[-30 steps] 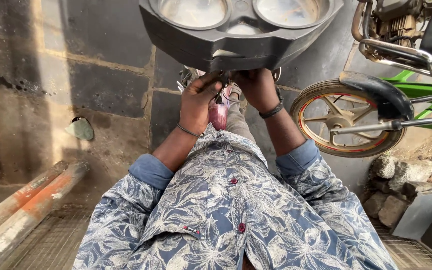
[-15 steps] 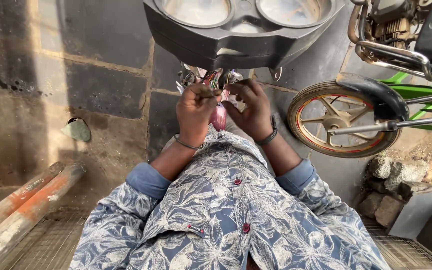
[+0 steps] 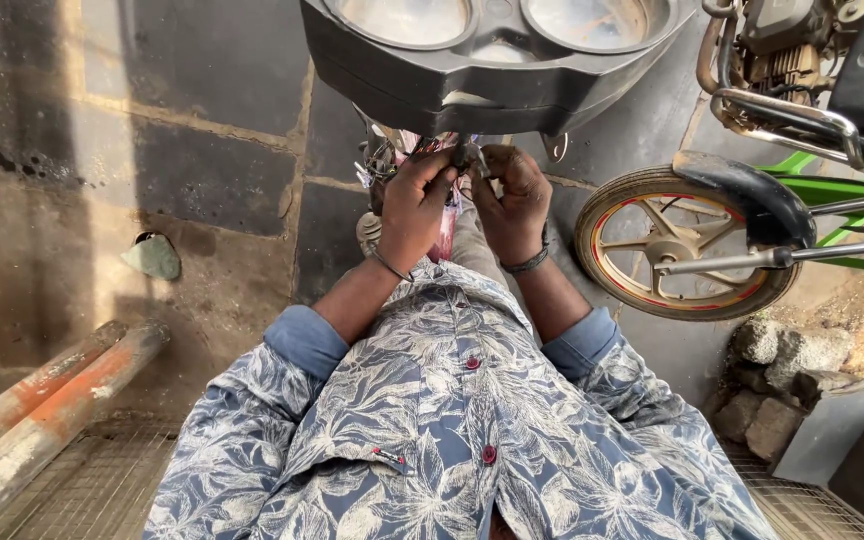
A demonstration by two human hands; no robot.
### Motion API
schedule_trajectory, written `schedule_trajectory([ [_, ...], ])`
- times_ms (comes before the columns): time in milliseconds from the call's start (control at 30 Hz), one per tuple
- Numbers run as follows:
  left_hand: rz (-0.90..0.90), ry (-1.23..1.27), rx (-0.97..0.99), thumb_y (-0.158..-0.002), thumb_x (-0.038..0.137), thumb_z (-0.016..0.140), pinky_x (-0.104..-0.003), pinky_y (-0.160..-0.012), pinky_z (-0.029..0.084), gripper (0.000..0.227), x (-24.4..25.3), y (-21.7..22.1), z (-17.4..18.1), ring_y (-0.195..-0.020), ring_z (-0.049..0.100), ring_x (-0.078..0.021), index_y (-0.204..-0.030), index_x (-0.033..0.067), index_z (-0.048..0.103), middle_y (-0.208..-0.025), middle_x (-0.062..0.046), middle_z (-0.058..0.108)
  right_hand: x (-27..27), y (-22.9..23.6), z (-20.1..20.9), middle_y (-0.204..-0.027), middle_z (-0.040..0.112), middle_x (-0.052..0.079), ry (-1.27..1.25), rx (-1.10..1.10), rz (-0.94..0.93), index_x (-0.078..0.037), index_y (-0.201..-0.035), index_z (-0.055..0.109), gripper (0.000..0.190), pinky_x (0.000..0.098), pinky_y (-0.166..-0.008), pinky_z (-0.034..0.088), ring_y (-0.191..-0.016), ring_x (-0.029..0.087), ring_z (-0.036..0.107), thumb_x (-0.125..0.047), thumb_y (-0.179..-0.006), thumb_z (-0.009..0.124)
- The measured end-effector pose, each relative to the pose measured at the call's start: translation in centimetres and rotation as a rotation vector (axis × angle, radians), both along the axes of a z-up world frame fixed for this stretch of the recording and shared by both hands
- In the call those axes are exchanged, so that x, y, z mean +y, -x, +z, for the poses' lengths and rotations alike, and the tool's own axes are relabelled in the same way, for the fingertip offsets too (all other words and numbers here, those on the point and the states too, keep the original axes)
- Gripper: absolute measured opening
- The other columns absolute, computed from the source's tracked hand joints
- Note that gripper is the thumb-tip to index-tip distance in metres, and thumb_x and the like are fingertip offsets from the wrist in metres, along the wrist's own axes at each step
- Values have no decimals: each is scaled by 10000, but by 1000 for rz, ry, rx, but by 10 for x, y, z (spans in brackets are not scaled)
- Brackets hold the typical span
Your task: The recorder is shown working on the wiring and electrical components at the front of a motorcycle.
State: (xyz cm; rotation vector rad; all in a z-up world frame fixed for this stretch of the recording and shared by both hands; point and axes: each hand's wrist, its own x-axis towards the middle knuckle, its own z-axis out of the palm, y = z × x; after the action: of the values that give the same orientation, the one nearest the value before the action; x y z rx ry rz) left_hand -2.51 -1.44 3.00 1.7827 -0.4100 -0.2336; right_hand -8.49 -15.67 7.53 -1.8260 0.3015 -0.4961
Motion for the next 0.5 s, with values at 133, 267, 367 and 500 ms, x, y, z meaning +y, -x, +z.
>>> schedule_trajectory([
  [133,-29,107,202,-1010,66,715,-281,-746,548,214,2,-3,-12,-855,687,-151,-1223,57,743,-1028,-88,771,-11,-10,10,-1101,704,83,167,1,-3,20,-950,686,80,281,-808,574,-938,171,695,79,-926,734],
  [267,-99,272,373,-999,21,707,-244,-786,572,271,7,-6,-15,-910,686,-75,-1265,75,718,-1085,-52,774,-25,-26,7,-921,706,110,559,137,-9,-49,-904,728,154,358,-744,538,-871,250,672,-15,-794,830],
  [367,-143,274,283,-980,-4,707,-238,-822,592,346,6,-11,2,-954,702,-63,-1313,88,688,-1135,-46,769,-32,-38,5,-829,737,86,503,316,65,-62,-939,759,123,356,-668,525,-753,222,685,-50,-837,826],
  [500,-127,214,183,-969,-2,748,-246,-780,604,356,9,-14,-1,-917,721,-82,-1303,116,717,-1106,-54,786,-32,-44,5,-945,764,80,146,155,221,-1,-1019,730,120,302,-690,565,-827,154,728,5,-908,775],
])
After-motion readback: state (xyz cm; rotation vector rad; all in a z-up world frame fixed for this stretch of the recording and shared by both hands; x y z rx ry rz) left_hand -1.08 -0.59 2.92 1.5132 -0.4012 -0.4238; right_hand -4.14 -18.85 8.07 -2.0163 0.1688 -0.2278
